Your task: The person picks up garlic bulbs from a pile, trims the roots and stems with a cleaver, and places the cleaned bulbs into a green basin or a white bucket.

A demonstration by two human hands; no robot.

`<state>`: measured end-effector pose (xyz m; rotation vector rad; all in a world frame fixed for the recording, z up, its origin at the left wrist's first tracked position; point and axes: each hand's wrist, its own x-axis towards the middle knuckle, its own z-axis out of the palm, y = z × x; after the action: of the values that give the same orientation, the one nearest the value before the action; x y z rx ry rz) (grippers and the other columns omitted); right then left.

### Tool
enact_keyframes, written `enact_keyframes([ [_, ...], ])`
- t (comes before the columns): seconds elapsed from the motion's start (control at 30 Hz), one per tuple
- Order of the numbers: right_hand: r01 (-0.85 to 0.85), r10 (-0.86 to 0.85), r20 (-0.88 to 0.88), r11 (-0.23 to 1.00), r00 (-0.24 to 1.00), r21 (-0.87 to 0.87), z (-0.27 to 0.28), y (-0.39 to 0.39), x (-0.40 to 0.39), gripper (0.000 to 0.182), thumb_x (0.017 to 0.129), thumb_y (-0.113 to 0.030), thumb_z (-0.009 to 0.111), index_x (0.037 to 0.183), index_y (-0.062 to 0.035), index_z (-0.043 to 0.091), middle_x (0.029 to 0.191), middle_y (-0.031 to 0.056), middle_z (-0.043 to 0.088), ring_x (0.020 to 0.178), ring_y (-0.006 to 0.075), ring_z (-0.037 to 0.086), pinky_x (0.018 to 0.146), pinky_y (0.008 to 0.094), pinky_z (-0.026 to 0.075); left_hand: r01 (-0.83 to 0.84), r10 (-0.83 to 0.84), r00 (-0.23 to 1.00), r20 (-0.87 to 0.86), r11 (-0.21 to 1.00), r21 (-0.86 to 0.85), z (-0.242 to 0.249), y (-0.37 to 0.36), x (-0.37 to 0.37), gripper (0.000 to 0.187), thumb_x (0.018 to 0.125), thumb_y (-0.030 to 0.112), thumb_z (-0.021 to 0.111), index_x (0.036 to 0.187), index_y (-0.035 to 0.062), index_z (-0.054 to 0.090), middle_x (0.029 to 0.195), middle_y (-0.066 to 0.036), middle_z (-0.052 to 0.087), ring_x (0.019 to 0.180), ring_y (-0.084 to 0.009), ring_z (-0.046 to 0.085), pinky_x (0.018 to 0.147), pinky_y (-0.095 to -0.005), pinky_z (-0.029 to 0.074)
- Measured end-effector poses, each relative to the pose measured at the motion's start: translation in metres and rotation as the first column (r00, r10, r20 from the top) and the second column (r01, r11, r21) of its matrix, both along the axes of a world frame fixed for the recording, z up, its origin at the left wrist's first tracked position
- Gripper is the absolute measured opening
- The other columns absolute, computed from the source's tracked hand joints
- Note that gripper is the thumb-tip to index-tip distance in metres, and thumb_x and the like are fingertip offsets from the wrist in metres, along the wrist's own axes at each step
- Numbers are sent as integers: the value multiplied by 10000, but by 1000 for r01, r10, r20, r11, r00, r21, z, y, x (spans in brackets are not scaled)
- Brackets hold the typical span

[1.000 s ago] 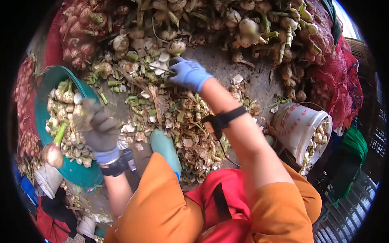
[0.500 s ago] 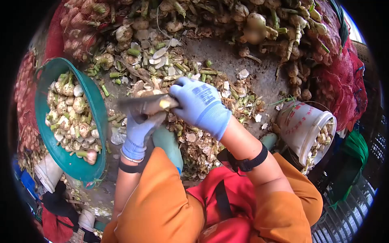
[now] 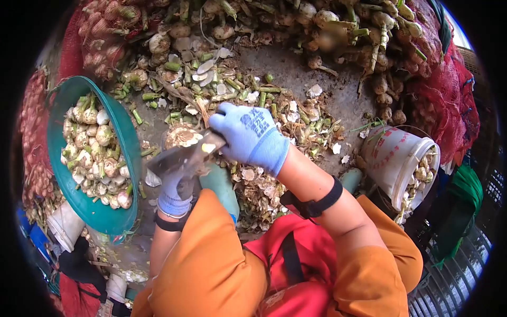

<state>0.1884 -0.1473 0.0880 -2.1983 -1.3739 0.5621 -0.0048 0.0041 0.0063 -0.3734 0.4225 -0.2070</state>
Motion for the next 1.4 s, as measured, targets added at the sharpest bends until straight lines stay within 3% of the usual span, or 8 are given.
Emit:
enact_keyframes([
  [0.07, 105, -104, 21, 983, 994, -148, -21, 0, 7, 225, 755, -213, 677, 948, -101, 652, 902, 106, 640, 843, 306, 674, 688, 439, 544, 109, -104, 992, -75, 371, 922, 37, -10, -1, 652, 929, 387, 621, 1434, 56, 376, 1398, -198, 476, 1265, -317, 513, 1069, -463, 432],
  [0.17, 527, -584, -343, 812, 736, -252, -83, -26, 36, 192, 838, -209, 623, 888, -32, 682, 693, 102, 688, 589, 205, 663, 561, 331, 524, -148, 112, 989, 97, 675, 723, 86, -21, 29, 687, 842, 197, 763, 1407, 61, 396, 1339, -161, 526, 1203, -303, 561, 1028, -453, 479],
  [0.33, 593, -325, -942, 776, 85, -214, -40, 2, 0, 275, 855, -265, 690, 965, -14, 668, 782, 9, 638, 695, 85, 565, 630, 268, 482, 120, -217, 953, -213, -378, 918, 44, -14, 42, 879, 742, 244, 829, 1443, 37, 339, 1395, -156, 465, 1248, -313, 501, 1069, -428, 418],
  [0.53, 72, -64, -171, 996, 983, 43, 32, 5, 7, 224, 731, -260, 687, 832, -71, 622, 864, 139, 612, 853, 371, 633, 704, 463, 517, 218, -268, 943, -197, 49, 975, 27, -10, 24, 426, 903, 144, 581, 1303, 12, 517, 1173, -94, 588, 999, -205, 611, 893, -340, 511],
  [0.67, 117, -139, 6, 806, 990, -580, -18, -29, 58, 196, 757, -287, 692, 849, -114, 671, 907, 136, 643, 862, 344, 655, 753, 442, 537, 114, 170, 977, -127, 82, 990, 79, 17, 41, 409, 891, 148, 601, 1273, 20, 529, 1176, -102, 587, 1043, -218, 594, 913, -332, 505],
  [0.87, 293, -313, 866, 934, 390, 205, 43, -59, 151, 236, 783, -323, 711, 941, -148, 715, 1215, 152, 626, 976, 343, 648, 863, 416, 510, -462, 293, 864, 410, 785, 413, 97, 81, 29, 398, 996, 421, 516, 1205, 84, 547, 841, 6, 530, 599, -89, 463, 520, -245, 405],
  [1.27, 351, -309, -348, 934, 885, 62, -15, -37, 5, 200, 775, -185, 676, 910, -40, 649, 913, 171, 623, 921, 357, 611, 817, 413, 498, 157, 2, 983, -183, 504, 849, 3, -34, 51, 419, 925, 211, 618, 1282, 13, 528, 1085, -87, 660, 894, -181, 682, 785, -259, 562],
  [1.4, 401, -566, -718, 815, 405, -417, 20, -18, 0, 265, 831, -209, 699, 1030, -35, 679, 941, 90, 647, 870, 159, 619, 788, 327, 499, 213, 170, 945, -280, 333, 919, 7, -14, 39, 435, 855, -77, 604, 1270, 29, 533, 1079, -79, 650, 895, -159, 660, 785, -272, 563],
])
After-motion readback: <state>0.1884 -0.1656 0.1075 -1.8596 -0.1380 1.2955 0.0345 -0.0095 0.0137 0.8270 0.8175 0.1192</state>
